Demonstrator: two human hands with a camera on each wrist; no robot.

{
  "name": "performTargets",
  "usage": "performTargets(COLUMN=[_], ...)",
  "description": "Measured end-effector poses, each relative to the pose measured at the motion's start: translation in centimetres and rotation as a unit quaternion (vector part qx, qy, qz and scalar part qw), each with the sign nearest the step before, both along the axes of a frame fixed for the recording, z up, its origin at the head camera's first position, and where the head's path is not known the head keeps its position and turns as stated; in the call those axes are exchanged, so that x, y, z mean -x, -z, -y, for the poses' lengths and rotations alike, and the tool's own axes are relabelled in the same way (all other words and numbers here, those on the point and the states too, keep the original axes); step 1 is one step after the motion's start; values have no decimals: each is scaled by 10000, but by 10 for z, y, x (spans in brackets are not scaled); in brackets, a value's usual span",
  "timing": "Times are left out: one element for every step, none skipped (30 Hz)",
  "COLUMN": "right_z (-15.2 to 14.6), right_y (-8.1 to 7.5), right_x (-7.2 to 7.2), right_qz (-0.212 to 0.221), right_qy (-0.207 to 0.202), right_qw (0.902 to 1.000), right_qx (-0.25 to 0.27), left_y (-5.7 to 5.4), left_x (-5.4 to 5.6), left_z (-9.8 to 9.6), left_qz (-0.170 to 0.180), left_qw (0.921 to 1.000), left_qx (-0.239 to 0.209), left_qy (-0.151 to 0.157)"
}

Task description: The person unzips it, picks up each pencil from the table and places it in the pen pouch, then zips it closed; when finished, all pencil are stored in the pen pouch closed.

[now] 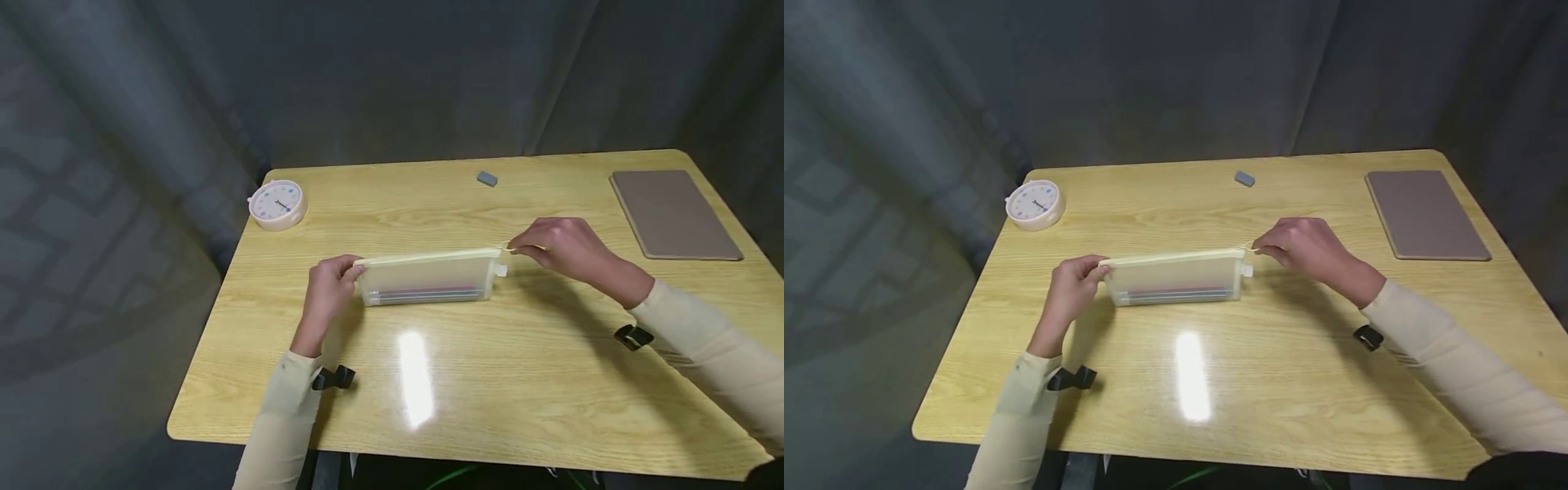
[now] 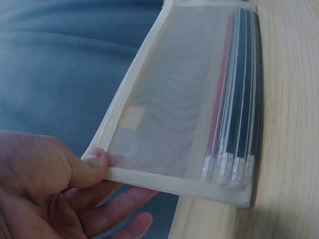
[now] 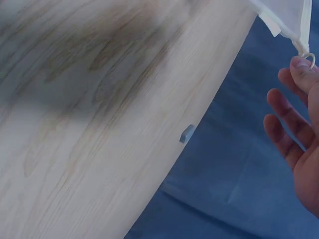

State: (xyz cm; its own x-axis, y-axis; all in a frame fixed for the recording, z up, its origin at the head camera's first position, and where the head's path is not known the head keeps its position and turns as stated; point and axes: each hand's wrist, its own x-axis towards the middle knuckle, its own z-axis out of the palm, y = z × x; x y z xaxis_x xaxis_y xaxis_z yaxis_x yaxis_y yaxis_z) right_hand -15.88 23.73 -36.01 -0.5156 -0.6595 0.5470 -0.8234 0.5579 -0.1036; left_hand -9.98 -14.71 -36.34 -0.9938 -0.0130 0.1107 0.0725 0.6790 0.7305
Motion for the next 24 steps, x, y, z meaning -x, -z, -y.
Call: performTargets(right_z=[-2,-4,-6,-9,-11,-13,-14,-15,-17,-17,-18,-19,-20,-20,-20,-21,-21,-21,-21,-22,-23,-24,-25,-26], right_y=[1,2,3,5,6,7,9,11,12,14,15,16,18,18,19,21,22,23,24,25,26,27,27,26], right_x=[0,0,0,0,0,0,1,2,3,3,4,5,6,7,8,9,10,12,14,15,17,19,21,23], right_qz=[19,41,66,98,132,173,219,280,362,449,553,683,811,994,1188,1389,1604,1844,2074,2268,2422,2576,2702,2807], right_qy=[49,116,186,250,310,368,412,456,498,547,598,663,726,801,885,953,999,1021,1006,967,901,823,750,711], right_qw=[10000,9999,9998,9996,9994,9990,9987,9982,9977,9969,9959,9945,9928,9903,9872,9835,9794,9748,9703,9665,9638,9610,9587,9563], right_qx=[-13,-37,-62,-92,-123,-157,-205,-254,-299,-347,-393,-437,-493,-542,-592,-657,-706,-736,-737,-707,-655,-579,-484,-397], left_y=[0,0,-1,-2,-3,-3,-4,-5,-6,-6,-6,-6,-5,-4,-3,-1,1,3,6,8,10,12,13,14], left_x=[2,4,6,9,11,14,17,19,22,25,28,30,33,36,38,41,44,46,48,50,52,54,55,57], left_z=[-2,-4,-7,-9,-12,-14,-16,-18,-20,-22,-24,-26,-27,-29,-31,-32,-34,-36,-37,-39,-41,-42,-44,-46], left_qz=[20,54,130,226,329,448,586,725,850,940,1026,1096,1150,1190,1233,1267,1303,1334,1365,1410,1444,1477,1520,1543], left_qw=[9999,9994,9986,9973,9955,9931,9904,9875,9846,9816,9793,9771,9753,9737,9720,9705,9686,9665,9642,9611,9580,9548,9520,9497], left_qx=[125,287,439,628,828,1032,1211,1361,1499,1633,1716,1798,1850,1907,1960,2015,2082,2162,2247,2350,2458,2561,2640,2711], left_qy=[88,176,247,305,338,340,331,311,297,297,303,317,353,377,397,395,388,369,353,333,321,310,297,284])
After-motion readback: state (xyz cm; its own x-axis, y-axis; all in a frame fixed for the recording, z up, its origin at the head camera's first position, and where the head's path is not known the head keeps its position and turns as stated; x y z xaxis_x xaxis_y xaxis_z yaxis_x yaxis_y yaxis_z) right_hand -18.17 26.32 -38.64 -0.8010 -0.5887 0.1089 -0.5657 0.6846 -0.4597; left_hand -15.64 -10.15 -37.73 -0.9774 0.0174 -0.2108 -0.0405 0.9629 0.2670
